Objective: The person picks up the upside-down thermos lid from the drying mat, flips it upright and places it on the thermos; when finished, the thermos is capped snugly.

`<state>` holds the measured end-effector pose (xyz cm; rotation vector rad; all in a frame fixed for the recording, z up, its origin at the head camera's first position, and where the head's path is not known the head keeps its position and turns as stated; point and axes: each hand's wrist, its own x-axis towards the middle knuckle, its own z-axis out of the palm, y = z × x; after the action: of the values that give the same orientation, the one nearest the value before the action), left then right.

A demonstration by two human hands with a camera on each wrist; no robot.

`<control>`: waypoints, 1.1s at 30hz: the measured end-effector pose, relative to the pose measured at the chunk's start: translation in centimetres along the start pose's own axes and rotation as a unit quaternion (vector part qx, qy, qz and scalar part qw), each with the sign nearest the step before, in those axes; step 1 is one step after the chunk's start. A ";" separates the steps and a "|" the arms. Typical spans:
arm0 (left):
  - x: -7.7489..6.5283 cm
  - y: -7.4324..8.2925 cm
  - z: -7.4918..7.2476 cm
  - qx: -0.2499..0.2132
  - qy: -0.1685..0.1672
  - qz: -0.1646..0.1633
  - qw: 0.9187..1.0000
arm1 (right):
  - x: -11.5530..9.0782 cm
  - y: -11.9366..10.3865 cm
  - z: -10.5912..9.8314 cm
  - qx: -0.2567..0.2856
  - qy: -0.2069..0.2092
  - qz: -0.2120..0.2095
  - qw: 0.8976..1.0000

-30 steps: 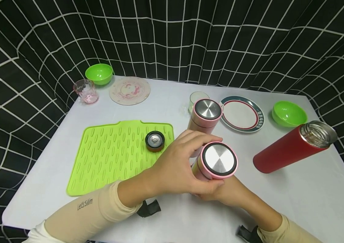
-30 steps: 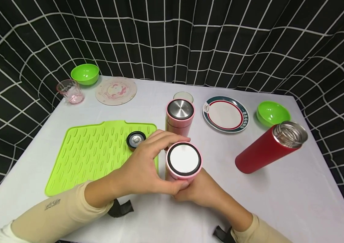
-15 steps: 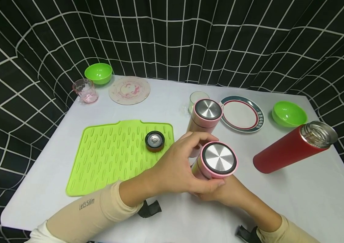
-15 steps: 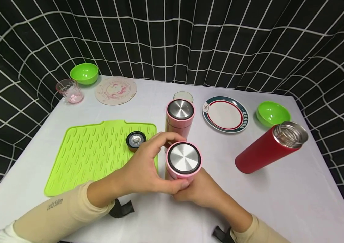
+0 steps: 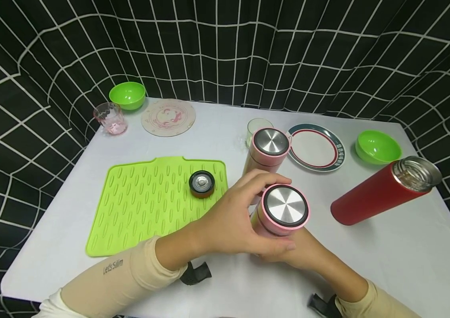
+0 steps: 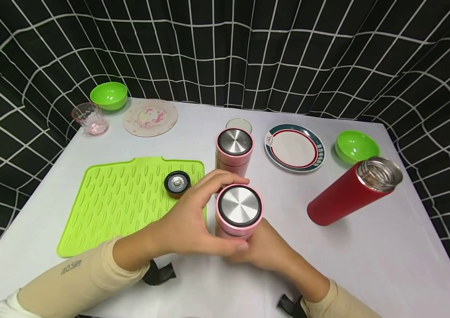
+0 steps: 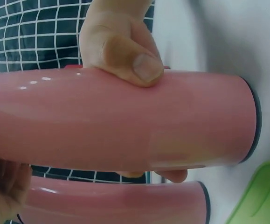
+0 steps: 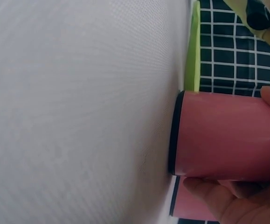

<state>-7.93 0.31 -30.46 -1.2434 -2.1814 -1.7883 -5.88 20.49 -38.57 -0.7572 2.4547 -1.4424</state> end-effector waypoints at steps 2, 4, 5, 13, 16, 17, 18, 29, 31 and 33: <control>0.0 0.0 0.0 0.010 0.009 0.001 1.000 | 0.2 0.0 0.0 -0.002 -0.009 -0.004 1.000; 0.0 0.0 0.1 0.023 0.017 0.003 1.000 | 0.3 0.0 0.1 0.000 -0.016 0.004 1.000; 0.0 0.0 0.0 0.023 0.018 0.004 1.000 | 0.3 0.0 0.1 0.001 -0.016 0.008 1.000; -0.1 -0.2 -0.1 0.034 -0.002 0.021 0.999 | 0.1 0.1 -0.2 -0.002 0.001 0.014 1.000; -0.1 -0.1 0.1 0.025 0.006 0.008 1.000 | 0.1 0.1 -0.2 0.001 -0.005 -0.009 1.000; -0.2 -0.1 0.2 0.022 0.013 0.002 1.000 | 0.2 0.1 -0.1 0.004 -0.011 -0.016 1.000; -0.2 -0.1 0.2 0.020 0.021 -0.004 1.000 | 0.3 0.1 -0.1 0.006 -0.015 -0.024 1.000; -0.1 -0.2 0.3 0.019 0.006 0.007 1.000 | -0.2 0.0 -0.1 -0.012 0.006 -0.022 1.000; -0.2 -0.2 0.4 0.030 0.020 -0.002 0.999 | -0.1 -0.1 -0.1 0.006 -0.006 -0.030 1.000; -0.2 -0.2 0.4 0.041 0.031 0.000 0.999 | 0.0 -0.1 0.0 0.014 -0.013 -0.022 1.000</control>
<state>-7.74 0.54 -30.83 -1.1548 -2.1971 -1.6952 -5.85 20.44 -38.52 -0.8236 2.4084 -1.4703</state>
